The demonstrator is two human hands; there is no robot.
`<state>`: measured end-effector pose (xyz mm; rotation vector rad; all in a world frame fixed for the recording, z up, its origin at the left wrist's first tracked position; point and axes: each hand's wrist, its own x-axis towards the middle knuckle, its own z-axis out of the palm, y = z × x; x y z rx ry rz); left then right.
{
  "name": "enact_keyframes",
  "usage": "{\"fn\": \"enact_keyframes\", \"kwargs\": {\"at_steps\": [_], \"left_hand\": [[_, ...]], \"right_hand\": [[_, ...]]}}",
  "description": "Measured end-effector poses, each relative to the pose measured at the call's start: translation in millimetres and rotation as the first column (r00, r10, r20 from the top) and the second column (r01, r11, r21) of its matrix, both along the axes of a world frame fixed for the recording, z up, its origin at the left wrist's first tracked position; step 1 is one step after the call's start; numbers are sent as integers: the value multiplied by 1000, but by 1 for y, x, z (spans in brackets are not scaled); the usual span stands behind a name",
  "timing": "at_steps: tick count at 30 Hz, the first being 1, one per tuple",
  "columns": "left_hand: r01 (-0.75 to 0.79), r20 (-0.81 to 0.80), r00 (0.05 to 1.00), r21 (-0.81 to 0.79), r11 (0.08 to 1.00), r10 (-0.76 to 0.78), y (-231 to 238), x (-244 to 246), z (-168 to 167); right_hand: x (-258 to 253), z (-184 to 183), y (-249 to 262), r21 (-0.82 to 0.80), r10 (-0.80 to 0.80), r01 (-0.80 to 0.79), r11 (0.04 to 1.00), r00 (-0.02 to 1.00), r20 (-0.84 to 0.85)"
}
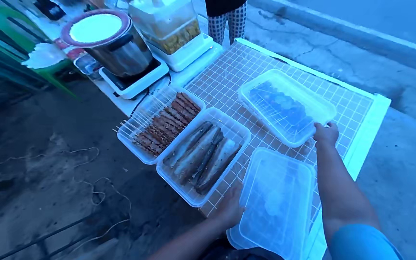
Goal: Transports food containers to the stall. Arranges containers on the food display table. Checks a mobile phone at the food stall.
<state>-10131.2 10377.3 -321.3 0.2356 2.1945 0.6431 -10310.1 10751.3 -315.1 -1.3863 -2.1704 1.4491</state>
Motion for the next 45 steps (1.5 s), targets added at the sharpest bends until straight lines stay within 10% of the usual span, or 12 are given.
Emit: {"fn": "enact_keyframes", "kwargs": {"at_steps": [18,34,41,45], "left_hand": [[296,53,953,46,954,-298,-16,-36,1],[913,69,378,136,384,-923,10,-129,14],[625,-231,778,189,758,-584,47,-271,57],[383,-507,816,112,917,-279,67,-365,51]], "right_hand": [[6,98,3,-486,-379,173,857,850,-366],[86,79,-7,-623,-581,287,727,741,-337],[103,96,-16,-582,-609,337,740,704,-366],[113,88,-15,-462,-542,355,813,752,-375]]}}
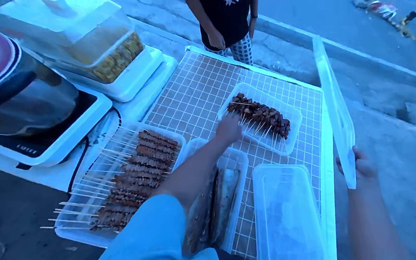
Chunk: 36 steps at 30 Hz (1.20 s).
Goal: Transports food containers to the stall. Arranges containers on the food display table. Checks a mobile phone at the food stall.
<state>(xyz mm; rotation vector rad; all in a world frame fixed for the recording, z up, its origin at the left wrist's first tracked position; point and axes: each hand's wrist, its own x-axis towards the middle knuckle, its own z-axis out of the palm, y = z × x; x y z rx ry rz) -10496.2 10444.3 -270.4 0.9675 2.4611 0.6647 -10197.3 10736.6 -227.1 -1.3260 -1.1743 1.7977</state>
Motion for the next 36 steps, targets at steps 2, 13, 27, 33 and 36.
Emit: {"fn": "enact_keyframes", "kwargs": {"at_steps": [2,13,27,33,36], "left_hand": [[-66,-59,996,-1,998,66,11,-26,2],[-28,-92,996,-219,975,8,36,-55,1],[74,130,990,-222,972,-46,19,7,9],[-150,241,956,-84,985,166,-25,-4,8],[-204,246,943,-113,972,226,-53,-5,8]], "right_hand": [[0,-6,-2,14,2,-2,1000,1000,-13],[31,-17,-5,-65,-143,134,989,978,-154],[-41,-39,-12,-49,-53,45,998,983,-176],[-89,-52,-3,-22,78,-77,997,996,36],[-102,-60,1,3,158,-161,987,976,150]]}}
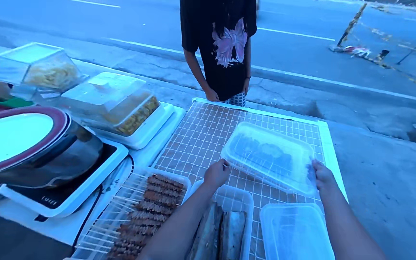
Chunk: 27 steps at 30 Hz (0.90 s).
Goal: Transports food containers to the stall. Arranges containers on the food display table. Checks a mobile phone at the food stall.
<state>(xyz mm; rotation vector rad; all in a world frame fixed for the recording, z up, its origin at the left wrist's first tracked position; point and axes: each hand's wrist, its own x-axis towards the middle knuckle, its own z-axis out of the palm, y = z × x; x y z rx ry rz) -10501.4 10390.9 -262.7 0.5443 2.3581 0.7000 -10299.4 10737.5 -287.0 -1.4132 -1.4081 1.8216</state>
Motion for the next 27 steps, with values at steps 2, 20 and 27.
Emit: {"fn": "enact_keyframes", "kwargs": {"at_steps": [2,20,27], "left_hand": [[-18,5,1000,-19,1000,18,-18,5,2],[191,314,901,334,923,-299,-65,254,19],[146,311,922,269,952,-229,-75,285,22]], "right_hand": [[-6,-5,-1,4,19,-19,1000,998,58],[35,-24,-14,-74,285,-276,958,904,319],[17,-45,-19,-101,393,-380,919,899,192]]}}
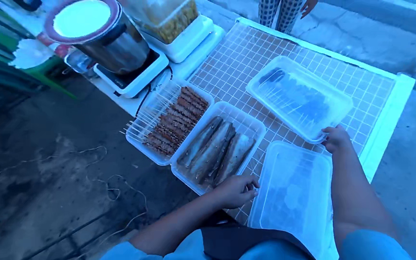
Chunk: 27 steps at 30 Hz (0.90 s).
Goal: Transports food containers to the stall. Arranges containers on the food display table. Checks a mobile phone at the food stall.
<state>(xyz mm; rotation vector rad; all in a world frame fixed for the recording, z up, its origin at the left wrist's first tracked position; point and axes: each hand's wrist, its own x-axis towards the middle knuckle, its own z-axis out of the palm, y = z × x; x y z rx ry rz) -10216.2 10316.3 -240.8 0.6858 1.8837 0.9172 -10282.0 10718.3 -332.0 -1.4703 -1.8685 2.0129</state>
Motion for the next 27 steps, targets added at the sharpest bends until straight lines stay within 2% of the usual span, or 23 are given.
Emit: {"fn": "enact_keyframes", "kwargs": {"at_steps": [5,7,9,12,15,17,20,23,25,27], "left_hand": [[-179,-107,980,-81,981,170,-25,-33,8],[-257,-148,959,-84,963,243,-28,-62,14],[-317,-204,934,-86,945,295,-24,-99,20],[-397,-320,874,-33,917,366,-10,-159,14],[-385,-410,839,19,923,358,17,-222,3],[-359,-438,835,26,933,334,38,-254,-9],[-398,-462,803,54,916,376,56,-288,-28],[-456,-419,800,42,889,430,73,-308,-38],[-478,-346,817,44,877,462,80,-319,-46],[-501,-207,841,53,864,500,85,-329,-54]], "right_hand": [[-16,-2,7,-14,15,-15,1000,1000,-10],[-18,3,6,79,50,-54,995,997,52],[-18,4,2,267,37,-60,962,995,89],[-14,6,-11,489,-12,22,872,1000,-22],[-19,4,-13,561,-60,120,819,990,-125],[-26,5,-15,580,-97,115,807,993,-62],[-42,9,-27,547,-77,39,836,996,46],[-41,10,-35,430,-62,45,902,998,26],[-34,7,-37,336,-101,88,938,995,20],[-26,5,-35,227,-171,160,961,985,26]]}}
